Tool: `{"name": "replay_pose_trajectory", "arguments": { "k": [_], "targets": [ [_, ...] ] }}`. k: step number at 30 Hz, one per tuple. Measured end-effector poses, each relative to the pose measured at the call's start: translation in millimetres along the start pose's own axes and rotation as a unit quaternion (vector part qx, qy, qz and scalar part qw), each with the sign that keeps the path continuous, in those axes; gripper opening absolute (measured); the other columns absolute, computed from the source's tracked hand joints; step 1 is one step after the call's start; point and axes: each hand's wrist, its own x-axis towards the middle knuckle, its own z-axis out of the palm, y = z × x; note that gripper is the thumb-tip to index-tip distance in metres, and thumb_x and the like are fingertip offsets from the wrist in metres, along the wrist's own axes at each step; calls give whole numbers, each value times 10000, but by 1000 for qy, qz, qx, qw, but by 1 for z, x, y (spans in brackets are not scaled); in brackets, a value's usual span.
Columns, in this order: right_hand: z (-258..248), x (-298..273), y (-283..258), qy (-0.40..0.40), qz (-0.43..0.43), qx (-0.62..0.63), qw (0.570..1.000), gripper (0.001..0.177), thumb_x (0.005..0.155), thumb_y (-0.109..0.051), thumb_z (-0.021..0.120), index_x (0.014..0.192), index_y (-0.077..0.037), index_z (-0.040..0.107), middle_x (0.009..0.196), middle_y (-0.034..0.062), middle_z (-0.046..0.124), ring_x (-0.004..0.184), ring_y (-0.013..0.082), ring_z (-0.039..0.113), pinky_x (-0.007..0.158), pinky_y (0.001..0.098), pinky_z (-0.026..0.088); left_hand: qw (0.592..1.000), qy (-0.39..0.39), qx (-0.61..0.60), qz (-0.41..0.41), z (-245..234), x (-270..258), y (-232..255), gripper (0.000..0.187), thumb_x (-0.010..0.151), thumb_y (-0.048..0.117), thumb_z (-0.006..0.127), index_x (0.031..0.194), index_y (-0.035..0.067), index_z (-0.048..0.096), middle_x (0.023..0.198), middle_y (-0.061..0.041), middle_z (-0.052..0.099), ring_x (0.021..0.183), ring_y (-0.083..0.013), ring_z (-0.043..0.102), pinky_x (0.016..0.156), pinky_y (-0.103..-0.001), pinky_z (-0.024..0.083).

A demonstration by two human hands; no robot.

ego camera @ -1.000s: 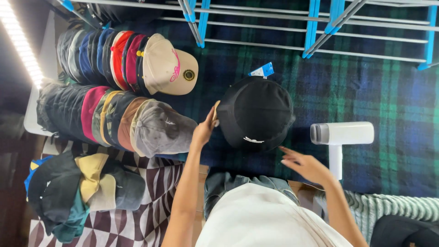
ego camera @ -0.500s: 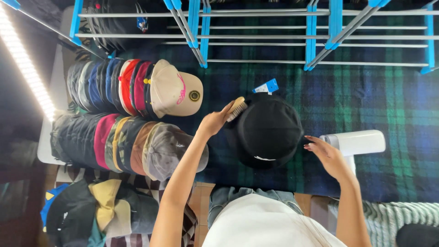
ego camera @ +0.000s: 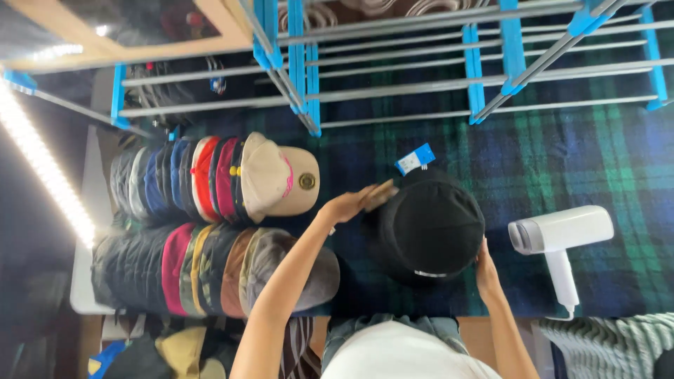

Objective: Cleaning a black bucket hat using a brush and a hair dryer

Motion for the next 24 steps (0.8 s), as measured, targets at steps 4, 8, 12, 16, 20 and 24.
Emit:
{"name": "replay_pose_trajectory", "arguments": {
  "k": [4, 8, 12, 16, 20, 24],
  "targets": [
    [-9, 10, 34, -19, -83, -102, 991, 544, 1152, -316, 208, 1589, -22, 345, 1594, 266, 348, 1468, 398, 331, 1221, 579, 222, 975, 35, 219, 3, -36, -3, 19, 557, 1077, 273, 254, 1622, 298, 138, 1277, -295, 660, 1138, -438, 682, 1019, -523, 545],
    [-9, 9, 38, -18, -102, -172, 980, 536, 1151, -264, 172, 1605, -6, 295, 1547, 321, 383, 1455, 434, 343, 1236, 582, 189, 998, -19, 32, 53, -45, 9, 61, 554, 1076, 482, 254, 1609, 343, 204, 1308, -279, 662, 1169, -488, 651, 1054, -536, 512],
    [-8, 8, 37, -3, -104, -195, 975, 539, 1155, -250, 152, 1593, 25, 306, 1499, 347, 435, 1420, 454, 390, 1228, 590, 217, 993, -103, 47, 20, -34, 68, 0, 545, 1078, 482, 276, 1611, 375, 231, 1418, -266, 595, 1300, -487, 559, 1138, -523, 444],
    [0, 3, -1, 51, -11, -33, 998, 483, 1155, -264, 295, 1520, -7, 479, 1520, 228, 491, 1422, 356, 434, 1140, 567, 375, 987, -75, 144, 14, -45, 59, 22, 537, 1077, 466, 299, 1601, 355, 267, 1322, -250, 646, 1156, -446, 631, 1031, -492, 500],
    [28, -13, -105, 177, -176, -66, 966, 344, 1188, -124, 389, 1312, 73, 643, 1309, 246, 649, 1284, 300, 578, 1071, 445, 480, 963, 67, 260, 23, -43, 76, 40, 555, 1044, 539, 363, 1575, 424, 249, 1113, -166, 730, 913, -375, 738, 830, -471, 593],
    [60, -26, -171, 102, -250, -34, 962, 328, 1113, -130, 449, 1214, 91, 668, 1155, 285, 700, 1146, 396, 669, 996, 470, 533, 966, 214, 52, 131, -28, 4, 155, 685, 1021, 359, 487, 1596, 396, 116, 974, -235, 739, 811, -477, 724, 728, -563, 590]
  ]
}}
